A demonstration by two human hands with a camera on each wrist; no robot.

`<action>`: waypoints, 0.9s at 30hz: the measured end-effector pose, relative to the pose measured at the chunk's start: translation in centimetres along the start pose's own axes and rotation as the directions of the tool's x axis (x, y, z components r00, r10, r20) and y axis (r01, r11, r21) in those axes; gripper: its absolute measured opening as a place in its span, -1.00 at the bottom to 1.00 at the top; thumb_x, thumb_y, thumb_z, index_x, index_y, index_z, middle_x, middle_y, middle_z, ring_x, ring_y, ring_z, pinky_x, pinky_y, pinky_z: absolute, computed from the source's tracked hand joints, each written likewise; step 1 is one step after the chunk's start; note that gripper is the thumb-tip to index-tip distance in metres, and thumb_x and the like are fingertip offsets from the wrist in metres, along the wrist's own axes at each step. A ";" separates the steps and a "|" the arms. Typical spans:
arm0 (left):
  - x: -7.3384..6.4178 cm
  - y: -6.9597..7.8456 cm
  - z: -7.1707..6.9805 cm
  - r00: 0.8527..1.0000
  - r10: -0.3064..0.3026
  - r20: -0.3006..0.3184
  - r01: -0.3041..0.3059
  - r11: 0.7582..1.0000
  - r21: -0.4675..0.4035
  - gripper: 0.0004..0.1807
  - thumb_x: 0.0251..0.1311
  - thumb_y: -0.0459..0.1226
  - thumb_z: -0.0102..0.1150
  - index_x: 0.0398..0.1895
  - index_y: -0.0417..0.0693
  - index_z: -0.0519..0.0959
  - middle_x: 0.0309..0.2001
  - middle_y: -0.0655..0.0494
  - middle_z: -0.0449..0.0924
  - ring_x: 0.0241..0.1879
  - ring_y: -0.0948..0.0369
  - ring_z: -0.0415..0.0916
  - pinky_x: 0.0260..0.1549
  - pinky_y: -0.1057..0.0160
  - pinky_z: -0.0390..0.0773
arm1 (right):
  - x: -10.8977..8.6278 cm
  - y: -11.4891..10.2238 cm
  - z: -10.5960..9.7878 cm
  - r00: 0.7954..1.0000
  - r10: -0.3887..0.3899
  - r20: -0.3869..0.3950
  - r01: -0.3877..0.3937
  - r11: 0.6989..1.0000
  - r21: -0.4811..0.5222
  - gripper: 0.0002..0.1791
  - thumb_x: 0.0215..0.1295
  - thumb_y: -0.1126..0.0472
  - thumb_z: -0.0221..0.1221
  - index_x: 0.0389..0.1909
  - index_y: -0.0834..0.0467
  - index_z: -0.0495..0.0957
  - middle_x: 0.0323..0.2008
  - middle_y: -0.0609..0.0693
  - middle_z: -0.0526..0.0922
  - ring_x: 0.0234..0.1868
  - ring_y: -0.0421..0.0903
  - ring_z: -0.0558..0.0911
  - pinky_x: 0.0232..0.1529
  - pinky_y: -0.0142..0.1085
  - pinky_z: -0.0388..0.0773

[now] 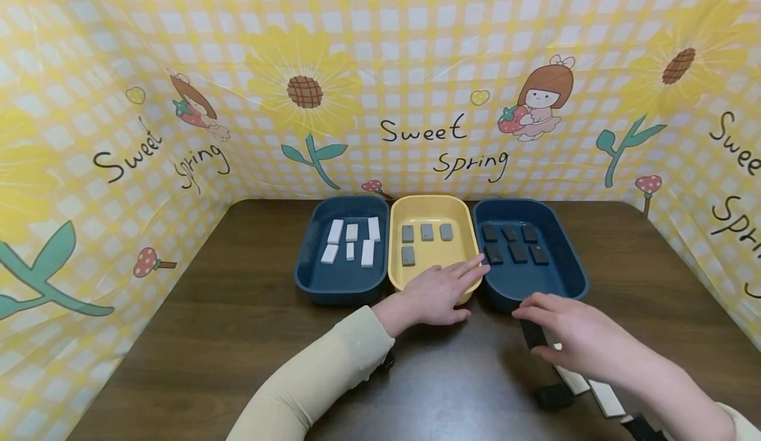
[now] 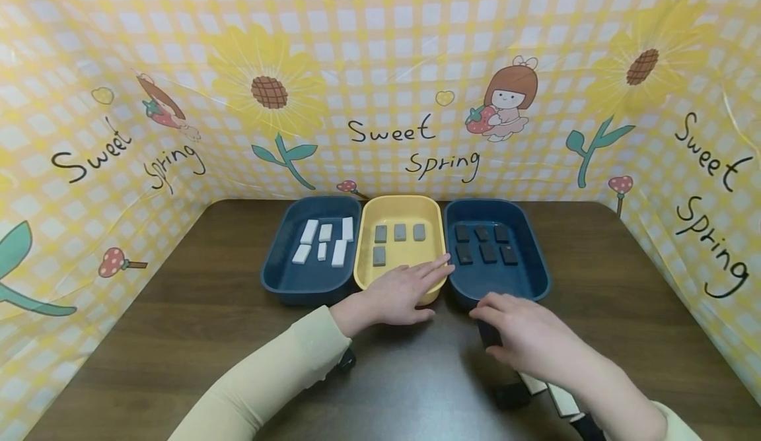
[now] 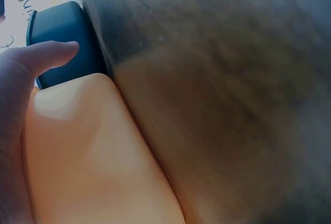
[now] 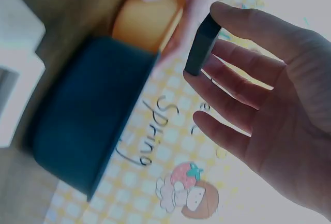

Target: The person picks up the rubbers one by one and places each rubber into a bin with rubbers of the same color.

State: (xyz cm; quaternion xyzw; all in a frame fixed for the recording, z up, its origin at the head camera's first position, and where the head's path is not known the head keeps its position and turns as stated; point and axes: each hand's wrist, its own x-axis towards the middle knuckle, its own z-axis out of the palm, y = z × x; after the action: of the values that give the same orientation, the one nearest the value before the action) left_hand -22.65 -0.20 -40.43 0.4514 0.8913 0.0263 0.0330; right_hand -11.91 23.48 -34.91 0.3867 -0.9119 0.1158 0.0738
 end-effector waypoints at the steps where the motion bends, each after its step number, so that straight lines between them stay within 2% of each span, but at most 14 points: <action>1: 0.0 0.0 0.0 1.000 0.000 0.002 0.000 1.000 0.000 -0.08 0.27 0.08 0.15 0.57 0.14 -0.10 0.56 0.21 -0.26 0.44 0.28 -0.02 0.23 0.02 0.29 | 0.1 0.2 -0.3 1.000 0.002 -0.022 -0.003 1.000 -0.007 -0.45 -0.17 0.22 0.53 -0.05 0.15 0.64 -0.12 -0.11 0.58 -0.20 -0.15 0.61 -0.28 -0.22 0.60; 6: 0.1 -0.1 0.0 1.000 0.001 0.003 -0.001 1.000 0.016 -0.07 0.27 0.08 0.15 0.57 0.14 -0.12 0.56 0.20 -0.26 0.44 0.28 -0.01 0.23 0.02 0.30 | 0.7 1.3 -1.3 0.991 0.042 -0.126 -0.046 0.998 -0.030 -0.44 -0.17 0.24 0.54 -0.04 0.18 0.63 -0.10 -0.08 0.60 -0.19 -0.13 0.64 -0.31 -0.22 0.61; 10: 0.1 -0.2 -0.1 1.000 0.008 -0.003 -0.008 1.000 0.022 -0.08 0.27 0.08 0.15 0.57 0.12 -0.11 0.56 0.18 -0.26 0.44 0.27 -0.01 0.22 0.02 0.31 | 1.3 2.5 -1.5 0.983 0.112 -0.144 -0.117 0.993 -0.027 -0.48 -0.09 0.26 0.51 -0.03 0.17 0.62 -0.07 -0.03 0.60 -0.17 -0.08 0.65 -0.31 -0.16 0.61; 15: 0.1 -0.2 -0.1 1.000 0.010 -0.003 -0.010 1.000 0.009 -0.09 0.27 0.07 0.15 0.56 0.10 -0.08 0.56 0.18 -0.25 0.44 0.28 -0.03 0.22 0.02 0.31 | 2.0 4.2 -0.7 0.974 0.200 -0.108 -0.202 0.979 -0.009 -0.54 -0.02 0.26 0.47 -0.05 0.20 0.61 -0.08 0.06 0.59 -0.17 0.00 0.65 -0.31 -0.08 0.60; 20: 0.1 -0.2 -0.1 1.000 0.015 -0.005 -0.015 1.000 0.000 -0.10 0.27 0.07 0.15 0.56 0.08 -0.06 0.56 0.18 -0.24 0.44 0.28 -0.02 0.22 0.03 0.31 | 2.8 5.4 0.4 0.958 0.284 -0.039 -0.283 0.959 0.026 -0.57 0.03 0.24 0.45 -0.05 0.24 0.60 -0.10 0.11 0.60 -0.23 0.02 0.64 -0.28 -0.06 0.61; 27: 0.1 -0.1 -0.1 1.000 0.013 -0.002 -0.013 1.000 -0.013 -0.09 0.27 0.07 0.16 0.56 0.08 -0.06 0.56 0.17 -0.23 0.44 0.28 -0.01 0.22 0.02 0.31 | 4.5 6.3 2.0 0.957 0.289 0.031 -0.290 0.956 0.048 -0.59 0.01 0.29 0.44 -0.08 0.27 0.61 -0.17 0.10 0.61 -0.29 0.00 0.62 -0.25 -0.06 0.61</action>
State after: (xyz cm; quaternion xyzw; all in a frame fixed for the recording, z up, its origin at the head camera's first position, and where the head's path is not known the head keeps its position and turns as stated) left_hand -22.80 -0.24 -40.38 0.4570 0.8882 0.0327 0.0346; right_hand -19.64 24.10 -36.77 0.2520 -0.9563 0.1443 0.0354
